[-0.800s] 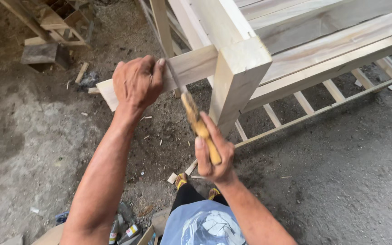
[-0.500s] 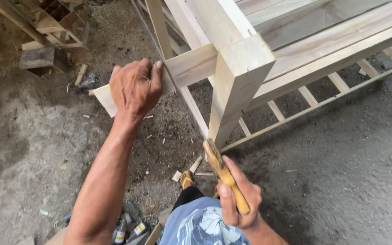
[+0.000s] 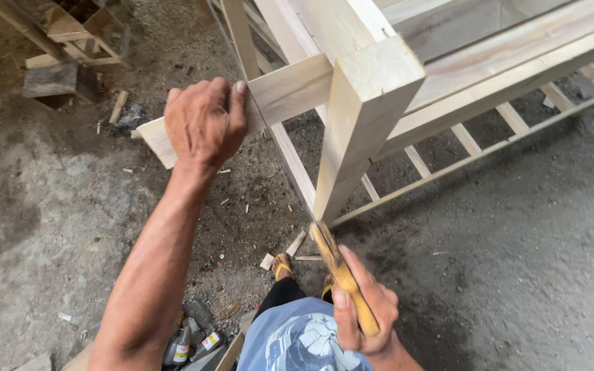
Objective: The person saws a wooden plank with a hand saw, then takes nails from a wooden box and hammers them into the planks of a wooden frame, driving nails one at a time across the surface.
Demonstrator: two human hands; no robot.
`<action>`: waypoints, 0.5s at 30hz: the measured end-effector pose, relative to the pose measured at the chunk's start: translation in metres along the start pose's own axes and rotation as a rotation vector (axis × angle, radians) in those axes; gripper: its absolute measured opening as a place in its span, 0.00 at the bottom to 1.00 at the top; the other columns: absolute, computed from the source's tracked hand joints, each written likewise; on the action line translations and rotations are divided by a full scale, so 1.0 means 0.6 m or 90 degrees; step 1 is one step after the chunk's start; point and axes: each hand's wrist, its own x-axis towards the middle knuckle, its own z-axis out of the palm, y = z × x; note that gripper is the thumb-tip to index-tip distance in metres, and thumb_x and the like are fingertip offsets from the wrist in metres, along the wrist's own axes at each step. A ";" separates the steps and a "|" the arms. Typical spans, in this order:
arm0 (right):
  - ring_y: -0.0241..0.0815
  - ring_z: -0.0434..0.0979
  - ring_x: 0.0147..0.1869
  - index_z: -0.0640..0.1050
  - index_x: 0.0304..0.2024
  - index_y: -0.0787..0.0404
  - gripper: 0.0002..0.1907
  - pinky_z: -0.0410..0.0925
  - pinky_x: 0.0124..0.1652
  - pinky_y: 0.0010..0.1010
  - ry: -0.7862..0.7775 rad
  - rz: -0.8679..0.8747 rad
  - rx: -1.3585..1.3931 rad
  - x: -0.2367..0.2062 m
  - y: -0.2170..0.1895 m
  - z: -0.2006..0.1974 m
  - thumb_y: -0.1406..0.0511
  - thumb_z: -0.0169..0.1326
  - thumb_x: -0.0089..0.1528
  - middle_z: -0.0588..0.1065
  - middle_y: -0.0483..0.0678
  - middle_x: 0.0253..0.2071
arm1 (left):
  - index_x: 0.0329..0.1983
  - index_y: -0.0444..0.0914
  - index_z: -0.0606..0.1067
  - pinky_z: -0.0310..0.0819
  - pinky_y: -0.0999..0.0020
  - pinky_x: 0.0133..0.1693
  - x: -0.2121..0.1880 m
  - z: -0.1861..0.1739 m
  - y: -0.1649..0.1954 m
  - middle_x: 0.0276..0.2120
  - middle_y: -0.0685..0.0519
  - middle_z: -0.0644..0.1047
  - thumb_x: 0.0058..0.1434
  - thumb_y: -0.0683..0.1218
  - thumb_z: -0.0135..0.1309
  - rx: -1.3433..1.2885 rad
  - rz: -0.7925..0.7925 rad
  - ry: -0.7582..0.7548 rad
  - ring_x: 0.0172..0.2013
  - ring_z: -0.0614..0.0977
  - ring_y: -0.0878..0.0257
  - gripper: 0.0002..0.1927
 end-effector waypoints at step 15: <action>0.34 0.83 0.29 0.63 0.67 0.78 0.28 0.78 0.31 0.26 -0.025 -0.001 0.093 -0.030 0.012 0.024 0.71 0.48 0.66 0.82 0.57 0.40 | 0.27 0.45 0.70 0.57 0.60 0.33 0.001 -0.010 0.004 0.18 0.57 0.66 0.78 0.56 0.41 -0.012 0.003 0.052 0.20 0.62 0.61 0.22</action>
